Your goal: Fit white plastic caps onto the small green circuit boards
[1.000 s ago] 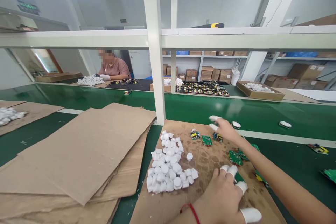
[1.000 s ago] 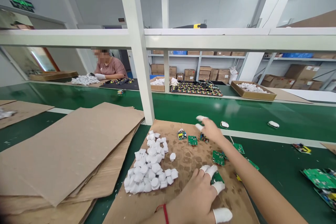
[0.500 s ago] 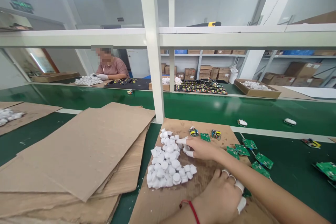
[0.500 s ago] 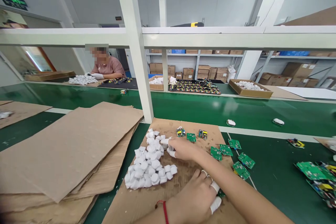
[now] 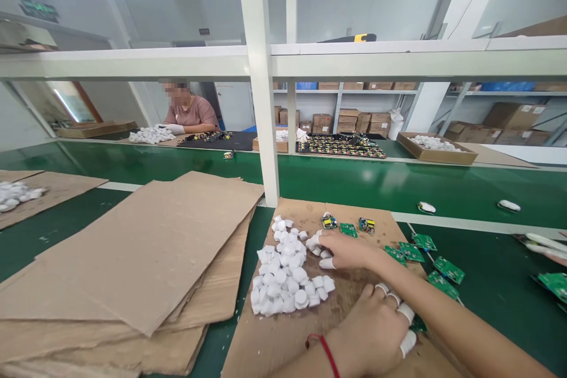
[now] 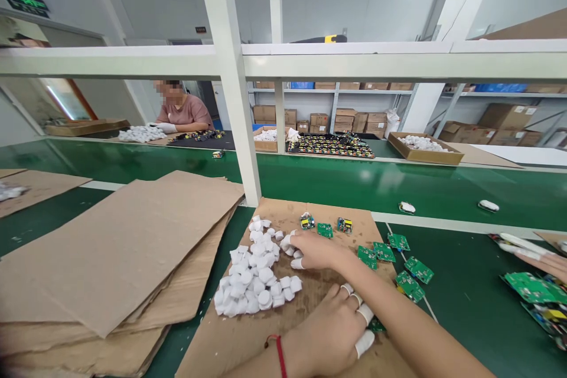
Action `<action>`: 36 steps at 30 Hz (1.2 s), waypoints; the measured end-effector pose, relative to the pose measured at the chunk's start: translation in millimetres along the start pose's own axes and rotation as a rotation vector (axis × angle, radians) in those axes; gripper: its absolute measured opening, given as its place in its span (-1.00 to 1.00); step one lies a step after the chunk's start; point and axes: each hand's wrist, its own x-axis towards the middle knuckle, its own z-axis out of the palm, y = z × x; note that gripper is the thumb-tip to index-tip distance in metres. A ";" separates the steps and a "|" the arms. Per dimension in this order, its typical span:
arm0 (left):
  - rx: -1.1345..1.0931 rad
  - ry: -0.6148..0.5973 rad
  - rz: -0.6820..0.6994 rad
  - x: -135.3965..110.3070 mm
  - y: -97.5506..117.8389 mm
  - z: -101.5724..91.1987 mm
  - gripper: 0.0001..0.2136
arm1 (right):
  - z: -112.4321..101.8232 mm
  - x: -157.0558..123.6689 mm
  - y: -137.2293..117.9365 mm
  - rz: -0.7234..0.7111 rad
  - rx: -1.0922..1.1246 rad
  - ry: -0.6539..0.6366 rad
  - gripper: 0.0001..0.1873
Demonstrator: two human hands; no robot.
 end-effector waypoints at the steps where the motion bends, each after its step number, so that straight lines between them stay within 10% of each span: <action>1: 0.005 0.009 0.003 -0.2 0.2 0.2 -0.67 | -0.1 -2.0 -0.1 0.008 0.011 0.005 -0.86; 22: 0.006 0.022 -0.013 0.2 1.3 -4.8 -0.65 | 5.6 -44.6 26.2 0.196 0.612 0.341 -0.71; 36: 0.015 0.018 -0.011 0.0 0.4 2.2 -0.67 | 7.9 -56.4 29.6 0.043 0.676 0.099 -0.66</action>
